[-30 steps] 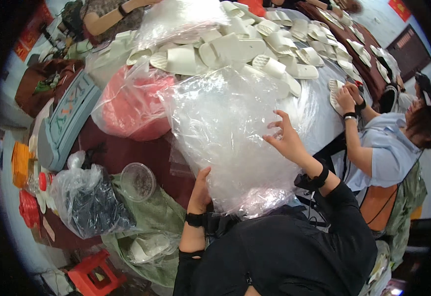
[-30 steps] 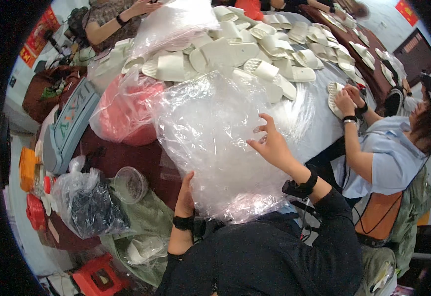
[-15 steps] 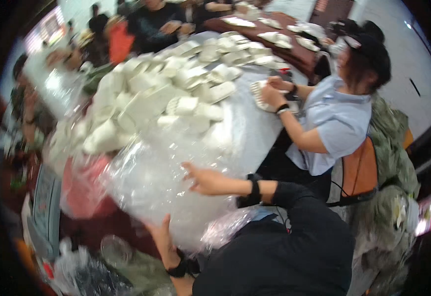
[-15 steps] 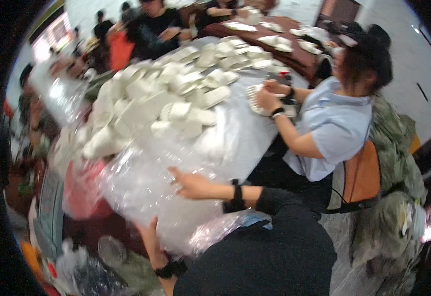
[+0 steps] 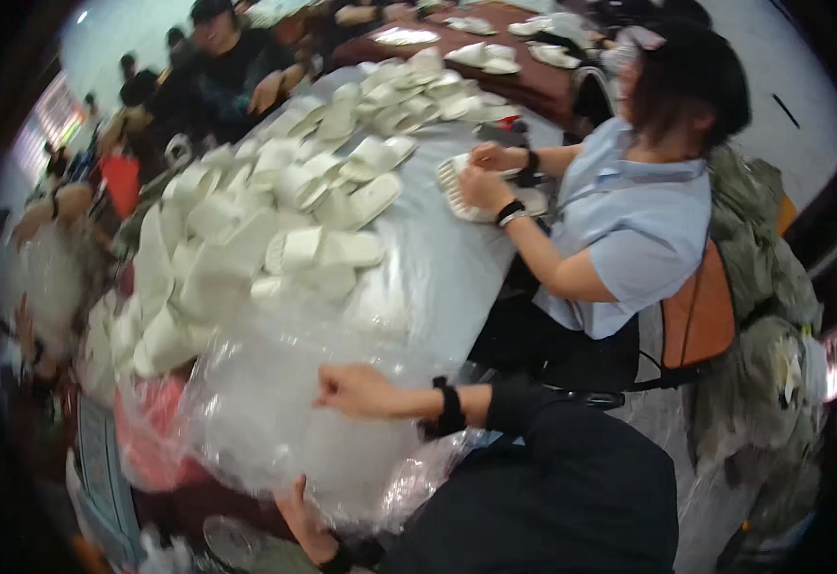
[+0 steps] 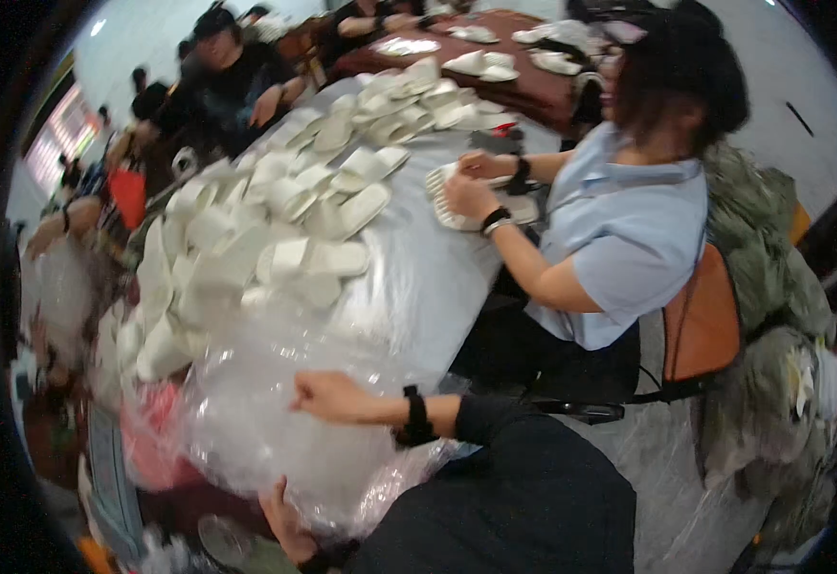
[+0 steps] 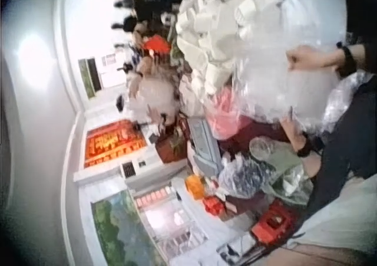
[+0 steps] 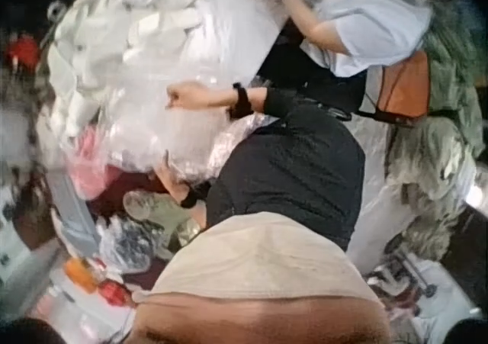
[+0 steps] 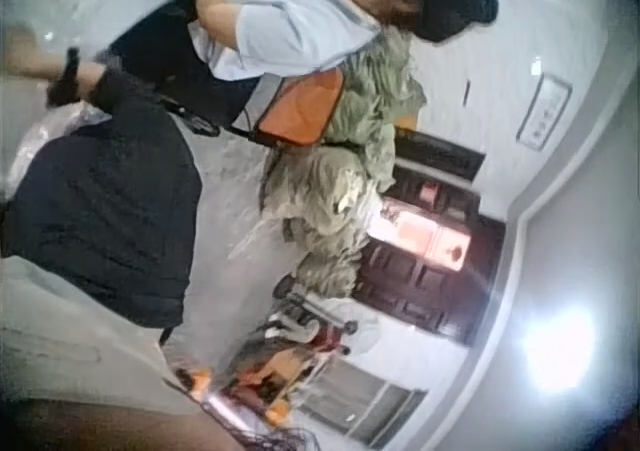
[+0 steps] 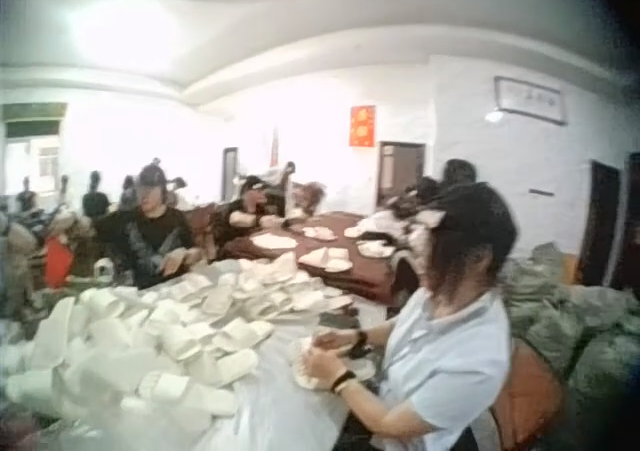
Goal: Packing pairs of white plastic slippers into plastic bags at a manufacturing workstation.
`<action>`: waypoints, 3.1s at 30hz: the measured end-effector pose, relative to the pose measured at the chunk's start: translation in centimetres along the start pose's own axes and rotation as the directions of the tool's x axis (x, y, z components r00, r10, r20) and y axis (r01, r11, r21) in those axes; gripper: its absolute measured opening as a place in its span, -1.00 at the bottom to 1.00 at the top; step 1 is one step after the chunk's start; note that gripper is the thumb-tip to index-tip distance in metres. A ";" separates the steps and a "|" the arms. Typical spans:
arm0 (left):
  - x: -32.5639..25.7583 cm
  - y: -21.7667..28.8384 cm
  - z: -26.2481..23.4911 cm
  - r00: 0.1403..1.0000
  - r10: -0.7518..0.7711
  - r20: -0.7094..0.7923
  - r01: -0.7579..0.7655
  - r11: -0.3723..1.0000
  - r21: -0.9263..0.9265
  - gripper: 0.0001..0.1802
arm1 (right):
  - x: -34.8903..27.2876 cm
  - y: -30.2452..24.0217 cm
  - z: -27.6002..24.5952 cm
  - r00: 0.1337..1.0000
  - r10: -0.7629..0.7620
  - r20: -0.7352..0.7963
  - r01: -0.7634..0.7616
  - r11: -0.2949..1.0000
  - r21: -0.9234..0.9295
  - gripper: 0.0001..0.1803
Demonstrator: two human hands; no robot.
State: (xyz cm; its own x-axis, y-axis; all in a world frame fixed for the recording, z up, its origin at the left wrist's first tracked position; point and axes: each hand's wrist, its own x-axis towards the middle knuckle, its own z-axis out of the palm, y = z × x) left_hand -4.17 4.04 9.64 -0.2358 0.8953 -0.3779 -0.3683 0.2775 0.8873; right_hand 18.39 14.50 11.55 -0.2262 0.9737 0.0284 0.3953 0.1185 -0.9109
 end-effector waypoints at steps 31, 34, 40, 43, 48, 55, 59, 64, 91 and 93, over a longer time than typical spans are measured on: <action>2.0 -0.8 0.2 0.983 -0.128 0.134 0.092 0.965 0.246 -0.54 | 3.6 0.5 -5.1 0.932 0.329 -0.154 -0.330 0.944 0.016 0.05; 0.0 0.1 3.1 0.935 0.126 0.333 -0.214 0.946 0.243 -0.49 | 4.5 3.7 -7.9 0.889 0.452 0.077 -0.457 0.885 0.090 -0.51; -1.7 3.3 2.8 0.709 0.564 0.424 -0.705 0.571 0.419 -0.47 | 3.1 0.7 -7.7 0.884 0.424 0.199 -0.465 0.748 0.473 -0.81; -0.1 4.7 -1.4 0.947 0.190 0.261 -0.276 0.894 0.354 -0.48 | 3.8 2.4 -6.8 0.906 0.316 0.283 -0.422 0.740 0.524 -0.75; 3.4 2.1 -4.1 0.989 -0.082 0.126 0.084 0.996 -0.010 -0.52 | 5.2 -0.4 -2.1 0.911 0.335 0.240 -0.318 0.942 -0.107 -0.44; 3.3 2.9 -2.6 0.997 -0.051 0.054 0.046 0.995 0.084 -0.47 | 6.2 -10.1 -5.5 0.782 -0.597 0.182 0.539 0.500 -0.677 -0.31; 5.8 1.5 -2.1 0.988 0.005 0.152 -0.021 0.994 0.104 -0.53 | 8.5 -12.2 2.2 0.590 -0.651 0.478 0.745 0.667 -0.012 -0.61; 6.8 0.5 -2.9 0.995 0.008 0.099 -0.013 0.999 0.050 -0.54 | 12.8 -4.8 10.1 0.603 -0.607 0.518 0.798 0.455 -0.395 -0.50; 6.6 2.9 -2.9 0.990 -0.094 0.102 0.051 0.929 0.367 -0.54 | 11.9 -4.2 11.6 0.563 -0.789 0.246 0.826 0.528 -0.196 -0.67; 7.0 2.9 -3.4 0.981 -0.160 0.112 0.105 0.916 0.388 -0.50 | 12.4 -3.3 12.6 0.613 -0.752 0.244 0.789 0.565 -0.241 -0.63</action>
State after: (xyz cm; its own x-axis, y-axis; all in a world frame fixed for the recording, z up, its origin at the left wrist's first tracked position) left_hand -9.93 9.99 8.70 -0.0713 0.8727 -0.4830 -0.0128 0.4834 0.8753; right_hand 3.11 23.75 9.71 -0.6531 0.4599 0.6016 0.2592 0.8822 -0.3930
